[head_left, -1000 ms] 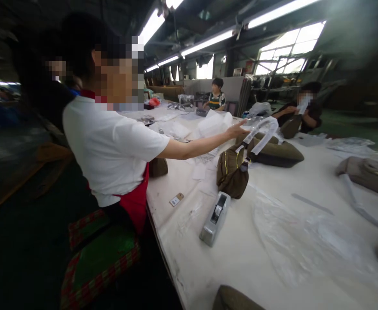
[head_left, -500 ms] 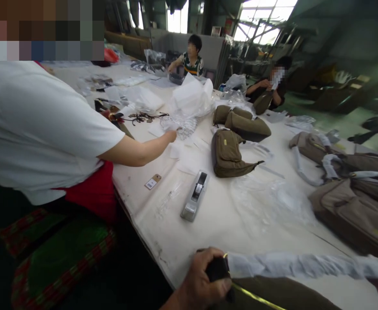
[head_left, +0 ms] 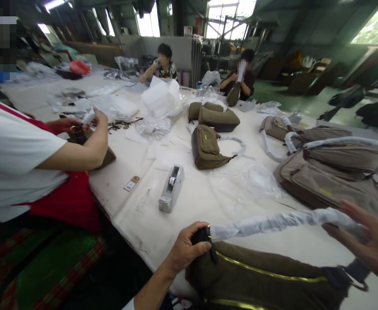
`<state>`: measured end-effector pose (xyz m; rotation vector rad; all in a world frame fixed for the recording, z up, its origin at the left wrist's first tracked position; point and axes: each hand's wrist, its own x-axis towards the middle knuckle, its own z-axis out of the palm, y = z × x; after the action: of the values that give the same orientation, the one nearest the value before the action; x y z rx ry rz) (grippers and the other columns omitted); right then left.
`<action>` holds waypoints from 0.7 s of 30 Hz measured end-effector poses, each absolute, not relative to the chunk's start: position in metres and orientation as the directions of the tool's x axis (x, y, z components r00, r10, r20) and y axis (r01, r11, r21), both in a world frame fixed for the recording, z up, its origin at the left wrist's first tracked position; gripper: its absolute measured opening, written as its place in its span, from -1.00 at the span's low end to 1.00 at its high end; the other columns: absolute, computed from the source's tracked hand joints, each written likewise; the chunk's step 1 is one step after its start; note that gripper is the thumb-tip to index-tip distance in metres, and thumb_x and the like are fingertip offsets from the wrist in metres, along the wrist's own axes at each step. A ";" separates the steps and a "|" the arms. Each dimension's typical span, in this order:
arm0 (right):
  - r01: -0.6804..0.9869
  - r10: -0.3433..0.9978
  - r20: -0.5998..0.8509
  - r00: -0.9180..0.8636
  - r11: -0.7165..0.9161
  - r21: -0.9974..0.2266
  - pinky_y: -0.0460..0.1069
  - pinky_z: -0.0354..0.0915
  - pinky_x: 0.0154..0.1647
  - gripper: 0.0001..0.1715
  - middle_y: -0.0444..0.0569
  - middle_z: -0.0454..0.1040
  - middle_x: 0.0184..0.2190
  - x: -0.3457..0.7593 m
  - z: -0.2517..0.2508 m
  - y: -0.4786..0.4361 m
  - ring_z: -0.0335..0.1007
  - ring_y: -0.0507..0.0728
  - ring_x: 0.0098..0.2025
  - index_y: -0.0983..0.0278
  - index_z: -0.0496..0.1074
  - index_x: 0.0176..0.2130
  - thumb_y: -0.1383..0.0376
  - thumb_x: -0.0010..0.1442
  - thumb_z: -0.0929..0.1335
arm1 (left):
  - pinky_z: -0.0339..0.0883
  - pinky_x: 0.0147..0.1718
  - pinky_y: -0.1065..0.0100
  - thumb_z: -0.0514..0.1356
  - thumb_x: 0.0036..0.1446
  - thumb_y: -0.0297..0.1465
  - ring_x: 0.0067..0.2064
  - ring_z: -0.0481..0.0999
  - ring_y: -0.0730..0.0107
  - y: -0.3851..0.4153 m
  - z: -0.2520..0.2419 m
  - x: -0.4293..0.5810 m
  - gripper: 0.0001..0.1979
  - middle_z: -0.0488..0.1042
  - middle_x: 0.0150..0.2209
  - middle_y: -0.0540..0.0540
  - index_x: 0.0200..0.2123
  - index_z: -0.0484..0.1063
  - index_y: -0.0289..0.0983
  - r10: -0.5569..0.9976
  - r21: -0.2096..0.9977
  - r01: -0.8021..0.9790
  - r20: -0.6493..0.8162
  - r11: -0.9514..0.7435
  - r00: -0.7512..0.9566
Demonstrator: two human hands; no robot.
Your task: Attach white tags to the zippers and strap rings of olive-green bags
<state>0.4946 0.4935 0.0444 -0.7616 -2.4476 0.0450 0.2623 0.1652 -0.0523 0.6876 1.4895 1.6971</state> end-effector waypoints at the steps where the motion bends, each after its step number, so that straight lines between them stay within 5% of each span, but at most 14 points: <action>1: 0.520 0.495 0.578 -0.648 0.843 -0.139 0.12 0.29 -0.33 -0.27 0.24 0.47 -0.15 0.496 0.049 0.486 0.44 0.27 -0.17 0.21 0.39 0.02 -0.16 -0.02 0.33 | 0.24 -0.14 0.33 0.27 -0.08 -0.23 -0.17 0.38 0.27 0.165 -0.053 0.264 -0.56 0.44 -0.21 -0.08 -0.11 0.41 -0.29 0.807 0.983 -0.183 -0.092 -0.020 -0.583; 3: 0.398 0.363 0.704 -0.611 0.909 -0.124 0.14 0.28 -0.11 -0.44 0.16 0.45 -0.10 0.490 0.050 0.452 0.36 0.26 -0.04 0.09 0.33 0.07 0.07 0.08 0.37 | 0.24 -0.18 0.35 0.23 -0.07 -0.26 -0.21 0.37 0.31 0.164 -0.052 0.267 -0.59 0.44 -0.25 -0.05 -0.11 0.39 -0.29 0.776 0.988 -0.154 -0.100 0.004 -0.622; 4: 0.216 0.254 0.714 -0.653 0.965 -0.145 0.07 0.32 -0.14 -0.52 0.07 0.48 -0.21 0.482 0.047 0.429 0.43 0.19 -0.14 0.02 0.35 0.02 0.19 0.08 0.39 | 0.25 -0.20 0.36 0.22 -0.06 -0.28 -0.23 0.36 0.32 0.164 -0.051 0.269 -0.60 0.43 -0.28 -0.03 -0.12 0.39 -0.29 0.761 0.990 -0.137 -0.103 0.019 -0.641; 5: 0.022 0.166 0.660 -0.733 0.975 -0.220 -0.01 0.37 -0.23 -0.58 0.02 0.49 -0.29 0.471 0.042 0.404 0.46 0.14 -0.24 0.04 0.36 0.00 0.25 0.11 0.36 | 0.25 -0.21 0.36 0.21 -0.06 -0.29 -0.24 0.36 0.33 0.164 -0.048 0.271 -0.62 0.43 -0.30 -0.03 -0.13 0.38 -0.29 0.750 0.993 -0.115 -0.101 0.034 -0.654; 7: -0.078 0.154 0.443 -0.883 0.883 -0.462 -0.07 0.41 -0.34 -0.66 0.03 0.49 -0.28 0.445 0.025 0.357 0.47 0.12 -0.28 0.14 0.37 -0.05 0.25 0.14 0.33 | 0.25 -0.20 0.33 0.16 -0.03 -0.31 -0.24 0.36 0.31 0.165 -0.042 0.276 -0.66 0.42 -0.30 -0.03 -0.14 0.38 -0.30 0.748 0.997 -0.050 -0.071 0.050 -0.660; 11: 0.009 0.142 0.134 -0.981 0.718 -0.696 0.06 0.35 -0.09 -0.57 0.07 0.47 -0.12 0.400 -0.016 0.305 0.40 0.20 -0.08 0.23 0.36 0.02 0.21 0.13 0.33 | 0.24 -0.12 0.29 0.06 0.05 -0.36 -0.14 0.37 0.26 0.173 -0.031 0.281 -0.70 0.40 -0.21 -0.08 -0.13 0.37 -0.29 0.759 0.989 0.144 0.072 0.028 -0.647; 17: 0.136 0.420 0.073 -0.905 0.445 -0.885 0.04 0.33 -0.11 -0.74 0.02 0.52 -0.22 0.382 -0.033 0.313 0.43 0.17 -0.16 0.26 0.47 -0.16 0.27 0.19 0.27 | 0.28 -0.12 0.30 0.07 0.07 -0.42 -0.13 0.38 0.29 0.202 -0.032 0.267 -0.68 0.40 -0.19 -0.13 -0.08 0.36 -0.29 0.700 0.871 0.486 0.304 0.071 -0.646; 21: 0.248 0.524 -0.055 -0.850 0.305 -0.919 0.05 0.39 -0.23 -0.63 -0.06 0.54 -0.47 0.380 -0.028 0.316 0.48 0.20 -0.31 0.23 0.52 -0.28 0.13 0.24 0.21 | 0.31 -0.29 0.39 0.22 -0.01 -0.33 -0.35 0.40 0.35 0.197 -0.035 0.284 -0.87 0.39 -0.46 -0.06 -0.49 0.41 -0.27 0.471 0.829 0.493 0.335 0.265 -0.816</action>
<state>0.3800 0.3161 -0.0279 -0.7041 -2.3192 1.5624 0.2840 0.1970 -0.0349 0.9584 2.5151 1.6604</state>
